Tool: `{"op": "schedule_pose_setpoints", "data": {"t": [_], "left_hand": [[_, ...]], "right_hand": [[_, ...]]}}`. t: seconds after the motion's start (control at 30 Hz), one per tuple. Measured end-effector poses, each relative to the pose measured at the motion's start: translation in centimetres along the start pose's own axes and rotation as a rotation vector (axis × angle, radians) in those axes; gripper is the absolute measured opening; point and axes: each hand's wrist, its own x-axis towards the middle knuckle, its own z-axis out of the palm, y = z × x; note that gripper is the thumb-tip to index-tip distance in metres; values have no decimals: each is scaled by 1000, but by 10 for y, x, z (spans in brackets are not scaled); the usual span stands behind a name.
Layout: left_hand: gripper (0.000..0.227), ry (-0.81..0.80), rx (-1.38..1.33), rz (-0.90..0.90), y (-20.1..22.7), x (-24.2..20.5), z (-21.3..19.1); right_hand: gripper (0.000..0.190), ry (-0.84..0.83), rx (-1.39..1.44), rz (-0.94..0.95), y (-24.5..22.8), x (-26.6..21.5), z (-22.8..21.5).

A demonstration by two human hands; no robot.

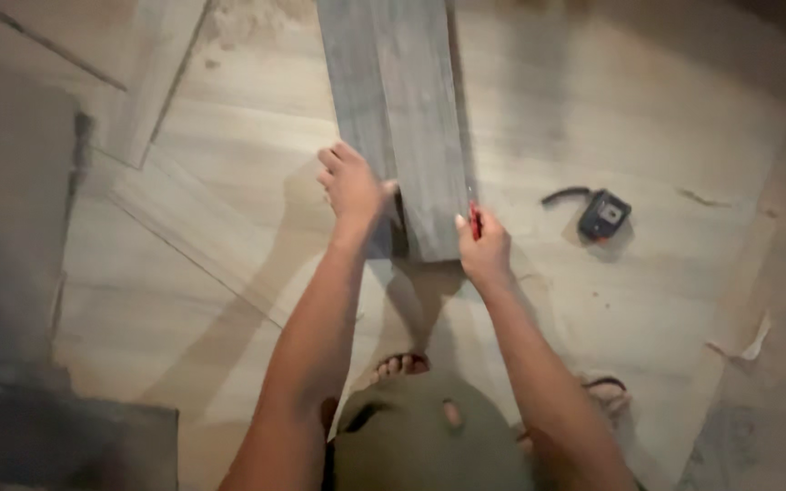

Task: The person measures floor planks using a tape measure and a metal ruler. They mark the planks and cut them with a utility knife while kneeling on the floor.

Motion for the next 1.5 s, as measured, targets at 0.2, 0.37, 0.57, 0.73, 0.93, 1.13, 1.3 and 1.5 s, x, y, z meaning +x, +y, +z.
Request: {"op": "schedule_pose_setpoints", "data": {"t": [0.2,0.37,0.57,0.73,0.93,1.13,1.3,1.5], "left_hand": [[65,-123,-519,261,-35,-1,16],[49,-173,-779,371,-84,-60,52],[35,-111,-1157,64,-84,-146,71],[42,25,-1166,294,-60,-178,41],[60,133,-1061,672,-33,-160,-32],[70,252,-1065,771,-10,-158,-61],[72,218,-1144,676,-18,-161,-51],[60,191,-1184,614,-37,-166,-31]], "right_hand": [[30,-100,-1,-33,-19,10,-10],[29,-195,-3,-382,-19,-5,-24],[31,-547,-54,55,-39,-75,-53],[32,-487,223,-35,-70,-67,-71],[24,-233,126,-373,-113,-31,-91],[11,-7,106,-651,-139,-30,-68],[28,66,186,-595,-147,-45,-52],[26,66,208,-682,-143,-55,-58]]}}
